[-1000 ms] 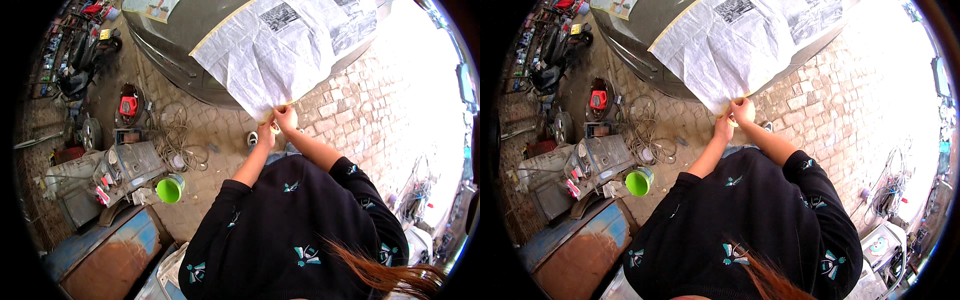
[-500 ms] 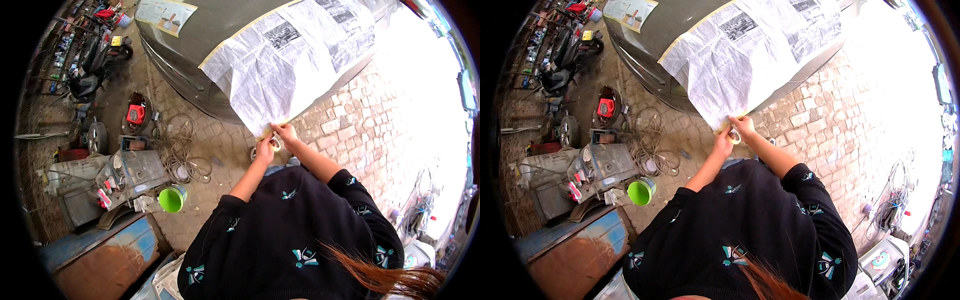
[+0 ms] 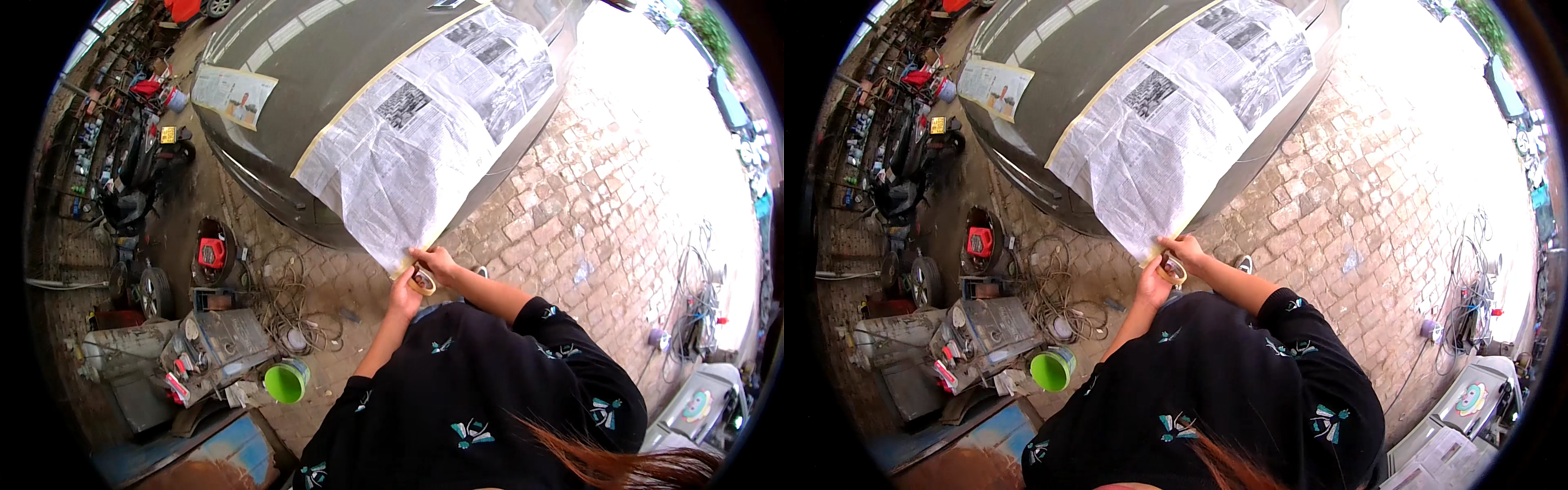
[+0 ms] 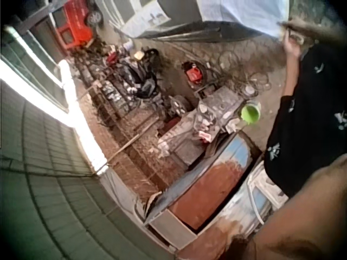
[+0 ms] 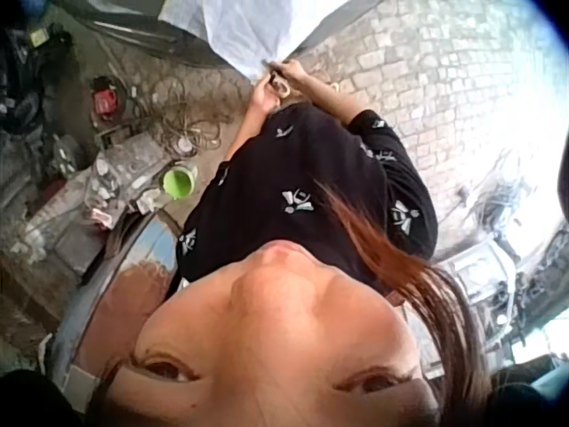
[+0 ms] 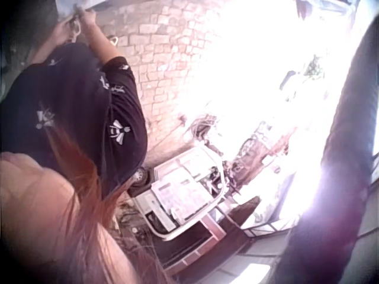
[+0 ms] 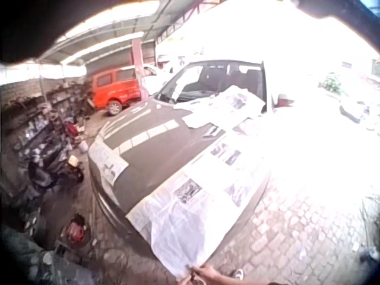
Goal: The person applies masking tape to secure newspaper sheets on the hood of a car. They smooth the tape along the edges of the paper to ensure it adheres to the vehicle's surface, preparing the area for painting or bodywork.
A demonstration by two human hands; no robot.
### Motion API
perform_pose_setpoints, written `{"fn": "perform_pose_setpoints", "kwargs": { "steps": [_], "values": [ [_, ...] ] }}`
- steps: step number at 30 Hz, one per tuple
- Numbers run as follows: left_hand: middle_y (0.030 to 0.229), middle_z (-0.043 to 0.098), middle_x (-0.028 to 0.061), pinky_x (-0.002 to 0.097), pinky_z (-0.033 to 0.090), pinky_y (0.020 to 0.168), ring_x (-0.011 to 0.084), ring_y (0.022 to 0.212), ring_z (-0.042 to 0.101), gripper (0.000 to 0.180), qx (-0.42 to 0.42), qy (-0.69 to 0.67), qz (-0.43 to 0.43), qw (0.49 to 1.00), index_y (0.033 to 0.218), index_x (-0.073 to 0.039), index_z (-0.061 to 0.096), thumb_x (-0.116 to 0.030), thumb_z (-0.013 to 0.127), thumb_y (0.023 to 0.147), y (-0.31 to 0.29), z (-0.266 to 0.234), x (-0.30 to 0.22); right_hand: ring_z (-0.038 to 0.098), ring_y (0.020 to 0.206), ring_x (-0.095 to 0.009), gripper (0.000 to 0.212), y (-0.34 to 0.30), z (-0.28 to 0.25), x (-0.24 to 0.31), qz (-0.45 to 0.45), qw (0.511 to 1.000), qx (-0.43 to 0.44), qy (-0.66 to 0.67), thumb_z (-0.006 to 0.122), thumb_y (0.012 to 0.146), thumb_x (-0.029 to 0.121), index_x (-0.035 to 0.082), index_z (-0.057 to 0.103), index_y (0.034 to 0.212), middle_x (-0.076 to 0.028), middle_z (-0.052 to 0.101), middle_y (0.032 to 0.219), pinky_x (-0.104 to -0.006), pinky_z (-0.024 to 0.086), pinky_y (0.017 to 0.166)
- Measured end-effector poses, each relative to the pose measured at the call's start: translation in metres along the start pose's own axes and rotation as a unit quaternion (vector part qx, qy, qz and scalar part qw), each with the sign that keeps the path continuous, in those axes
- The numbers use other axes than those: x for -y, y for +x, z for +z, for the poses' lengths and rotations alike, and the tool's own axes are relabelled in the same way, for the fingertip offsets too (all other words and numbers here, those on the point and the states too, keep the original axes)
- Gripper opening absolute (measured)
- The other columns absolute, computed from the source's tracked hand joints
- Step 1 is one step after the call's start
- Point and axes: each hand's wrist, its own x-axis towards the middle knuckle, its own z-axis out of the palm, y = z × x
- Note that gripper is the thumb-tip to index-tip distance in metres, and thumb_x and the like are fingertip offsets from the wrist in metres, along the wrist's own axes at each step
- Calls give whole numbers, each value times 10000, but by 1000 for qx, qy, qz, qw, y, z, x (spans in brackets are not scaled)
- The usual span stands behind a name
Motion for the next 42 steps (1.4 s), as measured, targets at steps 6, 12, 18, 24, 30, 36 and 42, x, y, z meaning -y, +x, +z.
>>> {"fn": "perform_pose_setpoints", "kwargs": {
  "steps": [6,12,18,24,30,36,42],
  "values": [
    [876,566,21,284,440,670,142,762,535,197,-24,103,35,994,1106,-87,543,-101,539,909,6,-19,1,601,774,-141,435,-2,8,1,-101,992,-35,-68,788,776,319,-70,671,934,-83,674,871,-295,489,705],
    [706,516,16,274,388,499,121,555,485,90,-169,183,5,969,915,-53,530,-76,578,841,-5,-31,5,582,732,-129,454,9,-6,-5,24,996,87,-19,781,785,315,-30,645,1047,-77,657,897,-240,453,681],
    [940,631,93,264,465,569,167,750,635,561,-190,342,47,919,1401,27,258,-40,439,873,-17,-3,11,610,828,-145,351,11,-29,-9,-7,954,176,-243,669,876,214,-42,636,1113,-90,670,961,-297,496,714],
    [1036,591,83,231,447,636,129,770,598,585,7,432,232,871,1466,-21,157,-19,421,943,-22,54,40,622,668,-115,225,-69,-61,67,-264,908,202,-256,560,879,81,-25,627,1066,-77,655,741,-287,504,635],
    [1256,536,171,294,492,751,158,835,584,693,154,432,261,850,1502,-71,5,8,415,950,-34,197,47,580,1017,-143,314,-138,-111,157,-358,903,206,-117,537,907,10,-20,533,1220,-91,606,1106,-288,472,886],
    [1204,563,162,266,474,712,134,773,551,706,151,526,257,797,1500,-60,-20,14,415,949,-42,245,54,595,891,-256,294,-164,-129,206,-535,790,62,-293,745,709,50,72,680,995,-88,622,964,-355,460,797],
    [895,582,92,260,453,686,125,704,533,689,127,631,238,727,1496,-22,28,42,416,930,-42,273,36,566,817,-262,208,-158,-129,219,-575,743,28,-341,761,668,64,91,651,842,-67,617,861,-361,439,725]
  ]
}}
